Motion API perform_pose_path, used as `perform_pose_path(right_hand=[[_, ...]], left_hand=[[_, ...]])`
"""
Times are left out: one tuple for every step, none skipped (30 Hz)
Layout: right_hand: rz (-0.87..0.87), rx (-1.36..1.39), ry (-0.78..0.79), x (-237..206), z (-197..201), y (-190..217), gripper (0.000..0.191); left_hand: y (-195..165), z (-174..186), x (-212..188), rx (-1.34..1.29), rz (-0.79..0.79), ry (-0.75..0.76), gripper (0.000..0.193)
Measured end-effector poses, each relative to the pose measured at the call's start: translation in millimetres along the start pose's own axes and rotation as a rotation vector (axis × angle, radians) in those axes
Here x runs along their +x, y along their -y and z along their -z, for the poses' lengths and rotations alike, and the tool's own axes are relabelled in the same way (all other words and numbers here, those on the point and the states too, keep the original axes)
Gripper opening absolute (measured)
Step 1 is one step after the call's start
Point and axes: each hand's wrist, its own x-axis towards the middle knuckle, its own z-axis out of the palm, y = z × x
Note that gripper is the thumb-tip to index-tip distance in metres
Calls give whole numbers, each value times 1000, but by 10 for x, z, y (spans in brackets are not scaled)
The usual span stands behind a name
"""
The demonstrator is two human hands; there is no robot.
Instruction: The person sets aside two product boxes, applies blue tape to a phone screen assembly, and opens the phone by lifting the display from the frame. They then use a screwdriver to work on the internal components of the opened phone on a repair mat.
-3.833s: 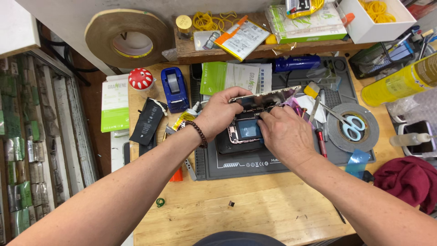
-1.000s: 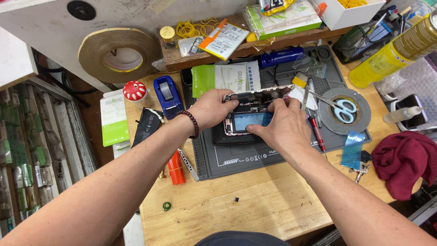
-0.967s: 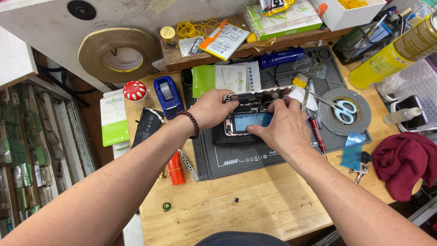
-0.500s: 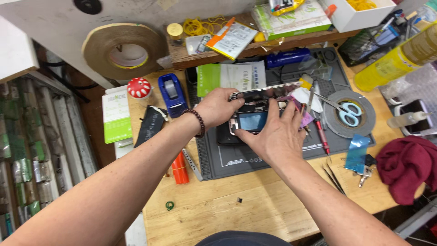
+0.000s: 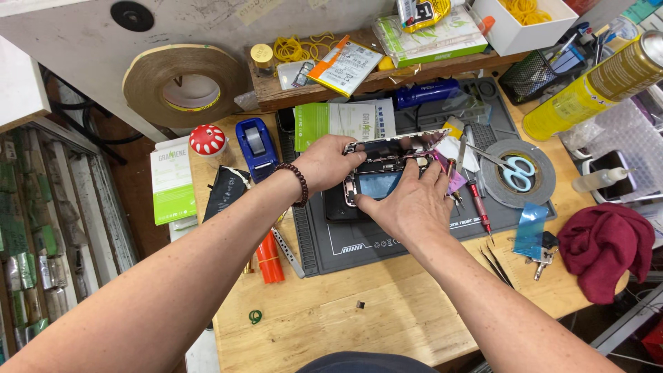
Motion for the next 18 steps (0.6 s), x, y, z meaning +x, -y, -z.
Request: perform_pose_path(right_hand=[[-4,-9,6,0,-2,-4,118],[-8,-18,10,3,-4,-3,117],[-8,-27,15,9,-6,1,117],[-10,-37,20,10,-8,3,117],[-11,-46,27,10,-12,3,117],[-8,-44,22,6,-17,5,117],[-4,-44,15,3,-19,0,117],[-1,-42,9,-3,-23,-1,118],[3,-40,6,-7,-28,-3,118],[7,-41,4,-11,-30,-9,118],[11,-39,2,-14,-35,-11,118],[13,-39,2,-17,-42,-11,118],[14,-42,2,-19,-45,-17,118],[17,-45,2,-21,-48,-22,118],[20,-47,-2,-24,-54,-25,117],[24,-51,-7,-27,-58,-29,117],[28,-58,-12,-30,-59,-35,116],[30,-59,-7,-31,-61,-36,117]], left_hand=[[-4,-6,-4,-3,-3,0,28],[-7,-8,-4,-5,-6,-1,29],[-9,-7,-4,-8,-9,-3,29],[-11,-9,-4,0,-6,-7,29],[-10,-13,-5,8,-2,-10,29],[-9,-15,-7,16,3,-13,29],[-9,-21,-5,18,-2,-17,29],[-7,-23,-6,22,-7,-20,29],[-4,-23,-8,29,-10,-24,29],[-2,-25,-9,41,-17,-29,29],[0,-24,-12,56,-24,-35,29],[2,-23,-15,71,-32,-39,29],[-1,-26,-16,51,-32,-41,30],[-3,-26,-17,31,-31,-43,30],[-3,-23,-20,15,-28,-47,30],[-4,-21,-24,23,-22,-43,30],[-6,-22,-26,28,-18,-40,30],[-7,-22,-28,34,-14,-35,29]])
